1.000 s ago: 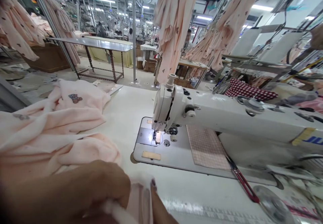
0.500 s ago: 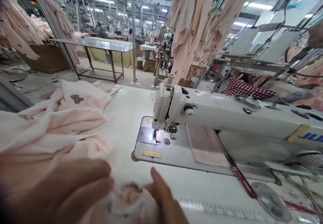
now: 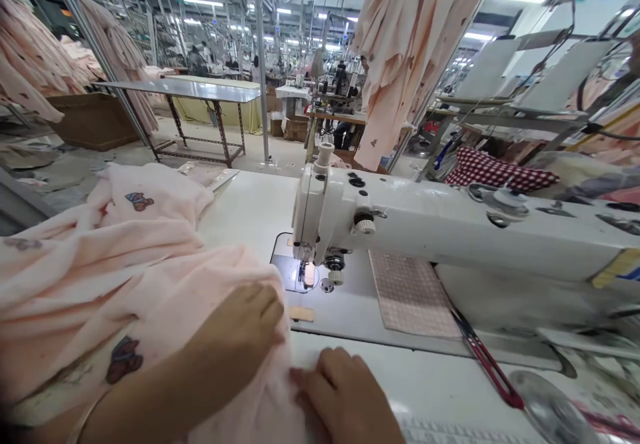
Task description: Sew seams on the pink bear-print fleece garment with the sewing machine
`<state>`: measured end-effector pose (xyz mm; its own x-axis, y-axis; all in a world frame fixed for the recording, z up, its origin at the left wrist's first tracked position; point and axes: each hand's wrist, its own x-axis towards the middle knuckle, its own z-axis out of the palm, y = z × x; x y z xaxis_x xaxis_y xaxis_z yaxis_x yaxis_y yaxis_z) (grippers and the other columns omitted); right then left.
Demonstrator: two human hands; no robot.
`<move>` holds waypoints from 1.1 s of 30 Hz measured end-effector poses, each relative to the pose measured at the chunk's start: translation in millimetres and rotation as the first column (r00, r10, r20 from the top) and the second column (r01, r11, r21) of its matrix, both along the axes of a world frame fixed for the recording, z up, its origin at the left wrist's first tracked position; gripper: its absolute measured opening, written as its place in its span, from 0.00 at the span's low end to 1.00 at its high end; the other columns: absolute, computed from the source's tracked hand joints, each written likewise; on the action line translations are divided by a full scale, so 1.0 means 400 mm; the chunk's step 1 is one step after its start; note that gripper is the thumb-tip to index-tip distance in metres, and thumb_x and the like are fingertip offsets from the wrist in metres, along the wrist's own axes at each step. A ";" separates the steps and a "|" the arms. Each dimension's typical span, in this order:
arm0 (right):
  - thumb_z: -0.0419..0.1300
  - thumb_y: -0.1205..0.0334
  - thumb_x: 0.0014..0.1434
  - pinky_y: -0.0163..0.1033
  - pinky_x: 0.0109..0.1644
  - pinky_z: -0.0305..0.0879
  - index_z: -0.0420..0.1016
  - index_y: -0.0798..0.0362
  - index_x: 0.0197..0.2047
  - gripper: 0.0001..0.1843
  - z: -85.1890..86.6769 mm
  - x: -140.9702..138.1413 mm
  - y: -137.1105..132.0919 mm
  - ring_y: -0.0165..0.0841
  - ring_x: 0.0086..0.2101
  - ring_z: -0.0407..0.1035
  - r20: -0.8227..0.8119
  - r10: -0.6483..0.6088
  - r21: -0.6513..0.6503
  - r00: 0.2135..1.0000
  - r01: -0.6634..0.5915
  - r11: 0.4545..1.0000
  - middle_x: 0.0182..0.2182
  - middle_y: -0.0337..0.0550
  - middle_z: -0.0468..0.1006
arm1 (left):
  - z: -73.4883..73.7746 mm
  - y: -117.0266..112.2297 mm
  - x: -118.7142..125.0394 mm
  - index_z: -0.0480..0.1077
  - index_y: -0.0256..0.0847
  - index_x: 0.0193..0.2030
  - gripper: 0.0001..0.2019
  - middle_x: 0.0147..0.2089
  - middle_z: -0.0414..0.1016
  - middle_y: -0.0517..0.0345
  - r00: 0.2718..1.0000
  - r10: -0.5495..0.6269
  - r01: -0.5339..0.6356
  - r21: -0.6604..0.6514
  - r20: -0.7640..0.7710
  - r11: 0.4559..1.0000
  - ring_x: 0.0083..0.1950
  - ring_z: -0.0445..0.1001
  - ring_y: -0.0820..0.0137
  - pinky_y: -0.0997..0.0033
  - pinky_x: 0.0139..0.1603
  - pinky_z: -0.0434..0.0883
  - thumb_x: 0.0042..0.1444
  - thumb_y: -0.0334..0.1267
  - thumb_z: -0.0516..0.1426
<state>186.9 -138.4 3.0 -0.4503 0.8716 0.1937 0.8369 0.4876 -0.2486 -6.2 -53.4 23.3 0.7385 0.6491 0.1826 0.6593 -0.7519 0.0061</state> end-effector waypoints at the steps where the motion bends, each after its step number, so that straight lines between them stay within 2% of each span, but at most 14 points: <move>1: 0.49 0.69 0.63 0.39 0.33 0.60 0.71 0.48 0.48 0.14 0.016 0.001 0.027 0.36 0.32 0.66 0.008 -0.003 -0.007 1.000 0.004 1.000 0.31 0.44 0.70 | -0.020 -0.026 -0.011 0.67 0.36 0.42 0.07 0.45 0.70 0.46 0.999 -0.016 0.016 0.000 0.039 1.000 0.46 0.68 0.56 0.51 0.46 0.68 0.61 0.36 0.53; 3: 0.47 0.75 0.59 0.39 0.32 0.56 0.70 0.48 0.51 0.21 0.039 -0.006 0.089 0.36 0.31 0.65 0.073 -0.026 -0.012 0.997 0.027 1.000 0.31 0.44 0.70 | -0.059 -0.063 -0.029 0.67 0.37 0.46 0.10 0.52 0.68 0.47 0.987 -0.076 0.076 0.006 0.145 0.997 0.53 0.66 0.56 0.50 0.56 0.64 0.61 0.39 0.54; 5: 0.49 0.77 0.56 0.39 0.32 0.53 0.70 0.46 0.51 0.24 0.052 -0.023 0.149 0.35 0.31 0.65 0.146 -0.031 -0.038 0.989 0.037 0.999 0.31 0.42 0.71 | -0.085 -0.078 -0.040 0.68 0.39 0.45 0.08 0.54 0.68 0.50 0.957 -0.135 0.136 0.015 0.257 0.991 0.54 0.66 0.60 0.54 0.61 0.61 0.60 0.36 0.54; 9: 0.52 0.70 0.57 0.37 0.34 0.54 0.73 0.48 0.36 0.10 0.056 -0.034 0.219 0.32 0.32 0.67 0.161 -0.009 -0.078 0.987 0.022 0.997 0.30 0.37 0.73 | -0.077 -0.065 -0.050 0.68 0.40 0.42 0.06 0.52 0.70 0.51 0.935 -0.148 0.171 -0.041 0.322 0.984 0.53 0.67 0.63 0.55 0.62 0.62 0.58 0.33 0.54; 11: 0.51 0.67 0.59 0.38 0.32 0.53 0.72 0.51 0.32 0.09 0.054 -0.010 0.224 0.33 0.30 0.68 0.173 -0.091 -0.058 0.981 0.103 0.993 0.30 0.40 0.74 | -0.052 -0.050 -0.057 0.68 0.41 0.43 0.06 0.55 0.68 0.51 0.954 -0.148 0.189 -0.140 0.260 0.972 0.56 0.66 0.61 0.52 0.62 0.61 0.60 0.35 0.53; 14: 0.49 0.66 0.60 0.38 0.29 0.51 0.74 0.53 0.35 0.12 0.055 0.031 0.210 0.35 0.27 0.68 0.174 -0.218 -0.034 0.960 0.227 0.973 0.28 0.44 0.75 | -0.022 -0.030 -0.066 0.67 0.43 0.45 0.07 0.56 0.67 0.52 0.972 -0.174 0.206 -0.225 0.156 0.952 0.58 0.64 0.59 0.47 0.63 0.58 0.63 0.38 0.51; 18: 0.52 0.63 0.61 0.34 0.34 0.59 0.72 0.45 0.50 0.15 0.056 0.018 0.198 0.30 0.32 0.71 0.080 -0.133 -0.089 0.988 0.140 0.986 0.34 0.35 0.78 | -0.022 -0.031 -0.065 0.67 0.42 0.44 0.08 0.56 0.67 0.51 0.975 -0.194 0.211 -0.174 0.109 0.962 0.59 0.64 0.58 0.45 0.63 0.57 0.64 0.41 0.51; 20: 0.53 0.62 0.61 0.32 0.36 0.60 0.73 0.44 0.45 0.12 0.051 0.000 0.203 0.28 0.34 0.72 0.046 -0.110 -0.093 0.993 0.114 0.989 0.34 0.32 0.78 | -0.031 -0.038 -0.064 0.68 0.42 0.44 0.08 0.57 0.67 0.51 0.977 -0.184 0.200 -0.173 0.104 0.965 0.58 0.63 0.58 0.45 0.63 0.58 0.64 0.40 0.51; 23: 0.52 0.66 0.59 0.35 0.32 0.58 0.75 0.49 0.36 0.10 0.041 0.009 0.211 0.31 0.29 0.70 0.045 -0.223 -0.048 0.974 0.225 0.973 0.29 0.37 0.78 | -0.033 -0.035 -0.065 0.68 0.43 0.44 0.07 0.57 0.67 0.53 0.976 -0.186 0.205 -0.189 0.116 0.960 0.57 0.65 0.60 0.48 0.61 0.60 0.63 0.38 0.51; 25: 0.52 0.67 0.58 0.36 0.28 0.54 0.75 0.51 0.35 0.10 0.040 0.034 0.205 0.32 0.25 0.69 0.046 -0.294 -0.017 0.955 0.295 0.955 0.26 0.40 0.77 | -0.019 -0.013 -0.063 0.69 0.42 0.41 0.05 0.57 0.67 0.54 0.971 -0.197 0.218 -0.159 0.137 0.963 0.57 0.65 0.60 0.47 0.63 0.57 0.61 0.33 0.53; 27: 0.50 0.67 0.60 0.36 0.27 0.54 0.75 0.52 0.40 0.12 0.044 0.052 0.186 0.33 0.25 0.68 0.034 -0.310 0.018 0.950 0.310 0.951 0.27 0.41 0.76 | 0.006 0.027 -0.053 0.70 0.41 0.44 0.09 0.59 0.66 0.50 0.977 -0.150 0.166 -0.100 0.151 0.981 0.61 0.62 0.58 0.43 0.66 0.50 0.59 0.28 0.52; 30: 0.48 0.63 0.64 0.38 0.31 0.56 0.70 0.51 0.52 0.16 0.052 0.040 0.138 0.35 0.28 0.67 0.008 -0.226 0.089 0.974 0.225 0.970 0.29 0.43 0.75 | 0.049 0.090 -0.031 0.68 0.36 0.48 0.12 0.62 0.62 0.43 0.993 -0.021 0.029 -0.068 0.117 0.997 0.67 0.54 0.52 0.32 0.64 0.37 0.58 0.26 0.51; 31: 0.49 0.63 0.64 0.39 0.31 0.56 0.68 0.50 0.54 0.17 0.051 0.025 0.121 0.35 0.28 0.66 0.014 -0.140 0.106 0.990 0.138 0.985 0.30 0.43 0.74 | 0.060 0.106 -0.023 0.69 0.36 0.45 0.10 0.59 0.65 0.44 0.995 -0.006 0.014 -0.084 0.099 0.996 0.65 0.57 0.52 0.30 0.63 0.36 0.58 0.26 0.51; 33: 0.50 0.63 0.63 0.39 0.30 0.53 0.67 0.49 0.53 0.16 0.043 -0.012 0.089 0.35 0.27 0.64 0.037 0.052 0.124 0.998 -0.056 0.991 0.28 0.41 0.72 | 0.075 0.124 -0.009 0.69 0.38 0.35 0.07 0.45 0.74 0.55 0.996 -0.015 0.025 -0.125 0.084 0.992 0.54 0.69 0.59 0.32 0.64 0.40 0.57 0.25 0.52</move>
